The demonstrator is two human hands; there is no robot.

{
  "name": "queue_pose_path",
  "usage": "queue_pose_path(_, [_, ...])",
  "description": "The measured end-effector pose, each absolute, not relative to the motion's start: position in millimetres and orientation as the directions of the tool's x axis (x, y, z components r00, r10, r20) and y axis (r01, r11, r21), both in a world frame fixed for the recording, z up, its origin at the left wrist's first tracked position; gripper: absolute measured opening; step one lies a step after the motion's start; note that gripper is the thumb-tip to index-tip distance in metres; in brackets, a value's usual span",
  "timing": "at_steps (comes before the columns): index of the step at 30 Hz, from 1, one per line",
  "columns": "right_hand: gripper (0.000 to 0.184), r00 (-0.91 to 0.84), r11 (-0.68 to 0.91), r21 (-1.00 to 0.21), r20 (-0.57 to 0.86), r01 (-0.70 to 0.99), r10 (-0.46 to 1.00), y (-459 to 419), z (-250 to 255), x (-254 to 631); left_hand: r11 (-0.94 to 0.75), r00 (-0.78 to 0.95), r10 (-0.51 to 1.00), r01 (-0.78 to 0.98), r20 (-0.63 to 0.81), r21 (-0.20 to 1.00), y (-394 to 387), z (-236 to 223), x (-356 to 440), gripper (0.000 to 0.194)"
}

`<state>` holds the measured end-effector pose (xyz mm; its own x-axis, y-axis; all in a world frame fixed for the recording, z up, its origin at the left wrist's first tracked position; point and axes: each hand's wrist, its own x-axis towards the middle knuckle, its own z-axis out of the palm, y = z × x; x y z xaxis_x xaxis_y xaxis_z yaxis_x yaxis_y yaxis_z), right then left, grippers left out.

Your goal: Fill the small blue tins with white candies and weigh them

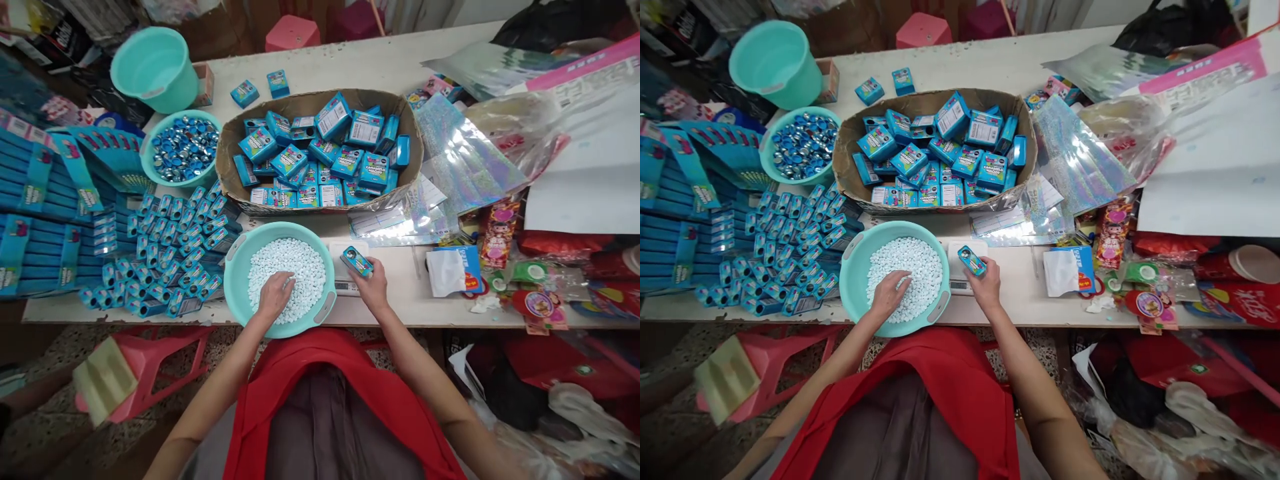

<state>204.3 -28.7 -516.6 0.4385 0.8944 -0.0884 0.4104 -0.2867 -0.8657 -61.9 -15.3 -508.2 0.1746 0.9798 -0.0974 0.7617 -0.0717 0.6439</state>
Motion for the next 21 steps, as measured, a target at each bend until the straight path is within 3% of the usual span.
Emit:
queue_pose_path(3, [0.038,0.391,-0.211,-0.869,-0.022,0.447,0.920,-9,-492,201,0.109,0.076,0.978,0.615,-0.196,0.781,-7,-494,-52,0.023])
queue_pose_path(6, [0.030,0.233,0.020,-0.823,0.184,0.568,0.955,-2,-447,194,0.413,-0.055,0.911,0.154,-0.409,0.898,5,-471,-38,0.037])
queue_pose_path(7, [0.029,0.140,0.103,-0.784,0.235,0.612,0.962,0,-432,190,0.482,-0.057,0.872,-0.079,-0.487,0.872,9,-462,-33,0.044])
queue_pose_path(9, [0.028,-0.061,0.237,-0.670,0.276,0.703,0.959,3,-412,178,0.521,0.002,0.804,-0.487,-0.595,0.702,19,-447,-22,0.054])
queue_pose_path(11, [0.026,-0.213,0.318,-0.552,0.248,0.770,0.945,6,-408,165,0.515,0.073,0.746,-0.693,-0.662,0.505,29,-438,-14,0.054])
queue_pose_path(15, [0.025,-0.303,0.355,-0.464,0.185,0.811,0.935,10,-423,147,0.506,0.100,0.633,-0.804,-0.767,0.313,38,-437,-11,0.033])
queue_pose_path(18, [0.025,-0.291,0.336,-0.492,0.168,0.803,0.942,11,-430,143,0.457,0.055,0.622,-0.835,-0.781,0.305,33,-440,-19,0.022])
queue_pose_path(21, [0.025,-0.281,0.319,-0.535,0.155,0.782,0.947,12,-430,140,0.440,0.012,0.683,-0.805,-0.731,0.398,25,-440,-28,0.015])
